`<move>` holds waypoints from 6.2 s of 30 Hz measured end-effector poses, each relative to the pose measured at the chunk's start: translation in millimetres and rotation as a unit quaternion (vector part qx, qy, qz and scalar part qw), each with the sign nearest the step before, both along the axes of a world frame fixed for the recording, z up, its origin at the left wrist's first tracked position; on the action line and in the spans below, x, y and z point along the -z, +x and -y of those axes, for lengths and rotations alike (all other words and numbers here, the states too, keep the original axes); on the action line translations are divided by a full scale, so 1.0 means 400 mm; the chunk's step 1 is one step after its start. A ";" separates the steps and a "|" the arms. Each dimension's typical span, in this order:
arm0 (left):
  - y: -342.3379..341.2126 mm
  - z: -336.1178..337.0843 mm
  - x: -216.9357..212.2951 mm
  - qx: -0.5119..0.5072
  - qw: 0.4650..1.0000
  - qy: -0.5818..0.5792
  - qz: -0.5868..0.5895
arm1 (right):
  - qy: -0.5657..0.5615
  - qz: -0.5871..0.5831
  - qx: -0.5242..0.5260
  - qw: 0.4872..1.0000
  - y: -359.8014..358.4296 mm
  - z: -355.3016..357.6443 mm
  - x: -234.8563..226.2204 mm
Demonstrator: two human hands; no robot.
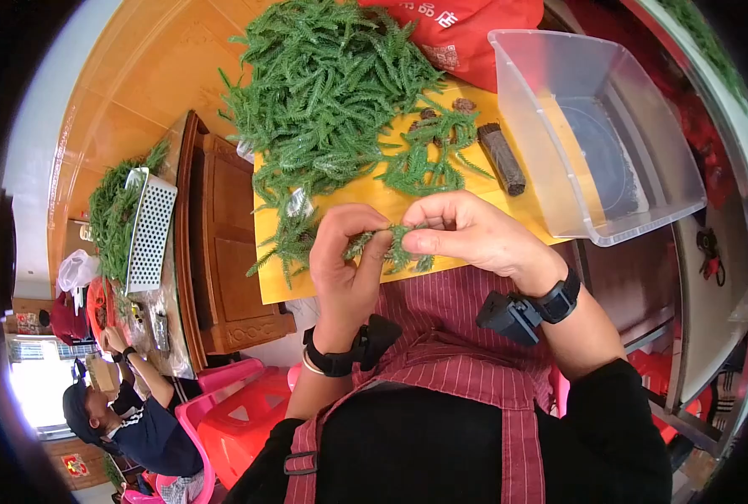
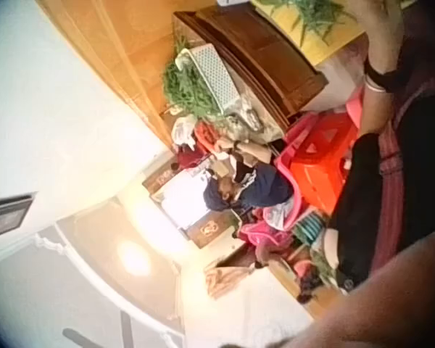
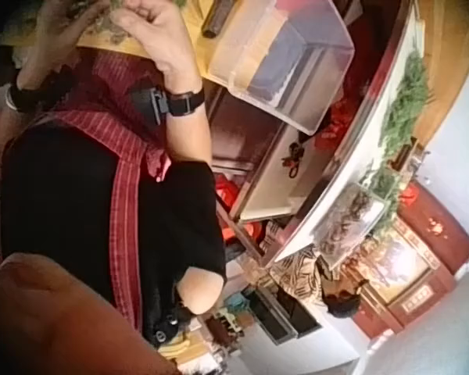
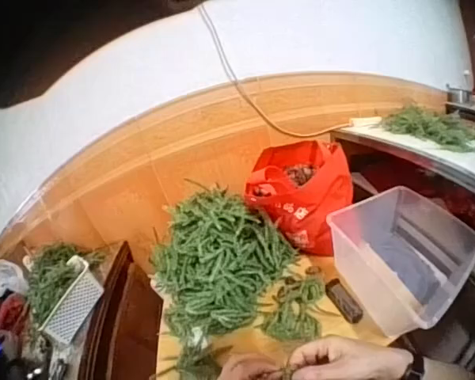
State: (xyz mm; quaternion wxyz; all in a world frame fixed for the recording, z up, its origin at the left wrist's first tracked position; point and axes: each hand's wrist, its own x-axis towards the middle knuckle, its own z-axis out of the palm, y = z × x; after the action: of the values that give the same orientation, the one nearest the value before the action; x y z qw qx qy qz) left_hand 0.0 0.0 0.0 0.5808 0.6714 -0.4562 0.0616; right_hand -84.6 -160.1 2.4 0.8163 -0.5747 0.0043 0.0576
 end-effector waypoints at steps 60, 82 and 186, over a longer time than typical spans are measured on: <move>-0.006 -0.012 0.015 0.055 0.994 -0.023 0.090 | -0.078 0.030 0.109 0.991 -0.044 -0.023 -0.010; -0.005 -0.012 0.029 0.061 0.986 -0.054 0.149 | -0.096 0.061 0.089 0.990 -0.044 -0.017 -0.012; -0.020 -0.024 -0.034 0.140 0.885 0.057 -0.441 | -0.653 0.365 0.241 0.618 -0.039 0.000 -0.067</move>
State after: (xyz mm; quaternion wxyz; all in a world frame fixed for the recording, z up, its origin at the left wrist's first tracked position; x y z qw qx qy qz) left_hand -8.0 9.6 13.6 0.6855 0.5906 -0.2447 -0.3485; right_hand -100.2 -160.2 29.3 0.1452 -0.9082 -0.1195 -0.3738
